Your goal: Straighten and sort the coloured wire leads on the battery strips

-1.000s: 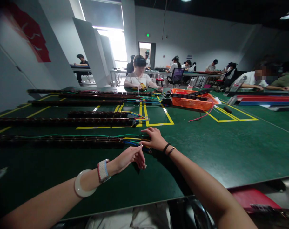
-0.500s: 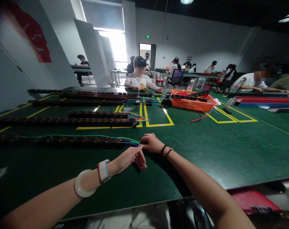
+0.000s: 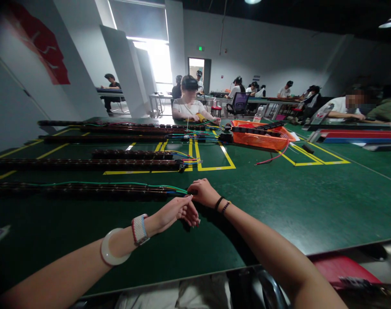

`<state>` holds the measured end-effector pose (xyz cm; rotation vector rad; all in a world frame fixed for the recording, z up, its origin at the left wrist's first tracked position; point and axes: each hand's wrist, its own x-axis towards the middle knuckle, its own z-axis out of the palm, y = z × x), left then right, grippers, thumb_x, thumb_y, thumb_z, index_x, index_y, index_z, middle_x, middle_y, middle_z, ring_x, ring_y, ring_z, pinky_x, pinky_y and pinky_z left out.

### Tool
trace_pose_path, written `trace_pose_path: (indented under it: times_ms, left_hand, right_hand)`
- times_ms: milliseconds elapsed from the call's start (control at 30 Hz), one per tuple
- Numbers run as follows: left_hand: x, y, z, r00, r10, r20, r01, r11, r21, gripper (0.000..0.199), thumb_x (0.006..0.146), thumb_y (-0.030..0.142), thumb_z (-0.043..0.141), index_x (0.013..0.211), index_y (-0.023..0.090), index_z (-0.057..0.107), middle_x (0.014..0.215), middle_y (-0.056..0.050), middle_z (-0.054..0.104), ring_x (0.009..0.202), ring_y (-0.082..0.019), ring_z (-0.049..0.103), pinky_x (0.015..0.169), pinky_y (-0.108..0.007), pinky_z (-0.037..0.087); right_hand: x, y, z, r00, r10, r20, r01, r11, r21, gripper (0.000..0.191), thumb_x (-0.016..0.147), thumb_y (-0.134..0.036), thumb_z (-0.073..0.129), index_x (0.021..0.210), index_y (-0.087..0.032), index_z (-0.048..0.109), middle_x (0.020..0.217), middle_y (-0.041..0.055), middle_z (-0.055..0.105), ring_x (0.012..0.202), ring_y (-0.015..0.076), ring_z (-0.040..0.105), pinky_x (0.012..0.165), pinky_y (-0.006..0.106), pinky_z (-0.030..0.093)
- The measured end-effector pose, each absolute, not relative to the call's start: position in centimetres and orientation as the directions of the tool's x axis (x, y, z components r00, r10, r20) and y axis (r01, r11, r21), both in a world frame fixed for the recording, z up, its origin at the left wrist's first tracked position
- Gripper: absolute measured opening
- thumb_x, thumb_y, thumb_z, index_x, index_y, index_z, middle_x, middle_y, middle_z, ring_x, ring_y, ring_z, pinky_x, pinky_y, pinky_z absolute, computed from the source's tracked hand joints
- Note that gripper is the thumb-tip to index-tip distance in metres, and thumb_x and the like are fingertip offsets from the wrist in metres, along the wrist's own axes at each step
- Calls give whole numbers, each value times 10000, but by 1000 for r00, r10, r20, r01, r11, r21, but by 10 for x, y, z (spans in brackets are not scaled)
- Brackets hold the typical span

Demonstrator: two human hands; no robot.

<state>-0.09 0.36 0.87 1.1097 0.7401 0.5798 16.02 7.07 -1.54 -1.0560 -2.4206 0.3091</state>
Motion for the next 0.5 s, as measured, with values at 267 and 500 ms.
trace_pose_path:
  times_ms: [267,500]
  left_hand:
    - [-4,13,4,668,699,-255,-117,437,892,403,895,374,417,879,47,652,955,-213,681,851,-234,663,841,-372,482]
    - [-3,12,1,685,697,-215,-94,376,922,371,871,383,457,879,68,653,939,-188,689,847,-237,662,833,-377,486]
  right_hand:
    - [161,73,-16,-572,792,212,576,572,-585,148,775,-180,618,904,-135,674,847,40,683,740,136,604,699,234,429]
    - [162,79,-19,-579,812,75,556,460,-693,273,844,-353,568,857,-116,703,760,36,683,682,133,593,613,201,417]
